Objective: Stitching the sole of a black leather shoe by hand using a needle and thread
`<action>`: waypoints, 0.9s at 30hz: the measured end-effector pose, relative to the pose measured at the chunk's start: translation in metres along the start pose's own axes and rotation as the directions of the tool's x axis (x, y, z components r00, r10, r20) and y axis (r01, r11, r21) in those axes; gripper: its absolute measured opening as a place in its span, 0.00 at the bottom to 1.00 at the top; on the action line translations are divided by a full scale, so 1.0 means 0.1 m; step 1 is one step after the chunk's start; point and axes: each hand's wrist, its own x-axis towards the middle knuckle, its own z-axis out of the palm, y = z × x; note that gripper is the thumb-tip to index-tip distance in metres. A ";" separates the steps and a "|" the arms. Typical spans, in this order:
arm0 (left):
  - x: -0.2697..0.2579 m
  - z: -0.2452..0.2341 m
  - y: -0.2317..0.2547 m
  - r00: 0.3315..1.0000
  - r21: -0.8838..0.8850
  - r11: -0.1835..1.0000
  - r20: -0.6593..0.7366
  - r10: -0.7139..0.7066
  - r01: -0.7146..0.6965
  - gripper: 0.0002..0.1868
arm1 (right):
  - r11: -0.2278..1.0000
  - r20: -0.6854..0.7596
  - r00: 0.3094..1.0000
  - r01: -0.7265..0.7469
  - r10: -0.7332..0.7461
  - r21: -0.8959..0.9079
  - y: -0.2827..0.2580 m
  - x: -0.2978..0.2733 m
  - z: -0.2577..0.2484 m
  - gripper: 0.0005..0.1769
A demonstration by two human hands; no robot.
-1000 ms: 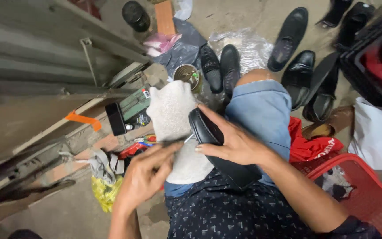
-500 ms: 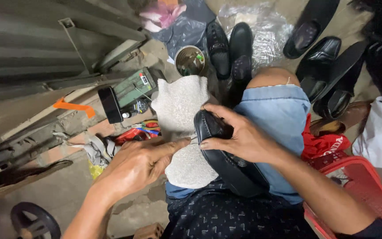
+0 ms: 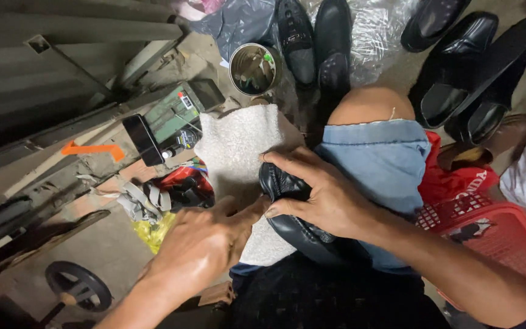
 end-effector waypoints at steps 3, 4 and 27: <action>-0.01 -0.09 0.11 0.981 -0.092 0.990 -0.172 0.086 -0.103 0.27 | 1.000 -0.002 1.000 0.018 -0.018 -0.005 0.01 -0.02 0.01 0.43; -0.03 -0.05 0.05 0.979 -0.082 0.991 -0.182 0.089 -0.105 0.27 | 0.999 -0.007 1.000 0.030 -0.031 -0.011 0.00 -0.02 0.00 0.43; -0.67 0.48 -0.46 0.960 -0.529 0.848 -0.252 -0.119 -0.033 0.16 | 0.628 -0.546 0.818 -0.330 -0.181 -0.704 0.55 -2.35 -0.63 0.06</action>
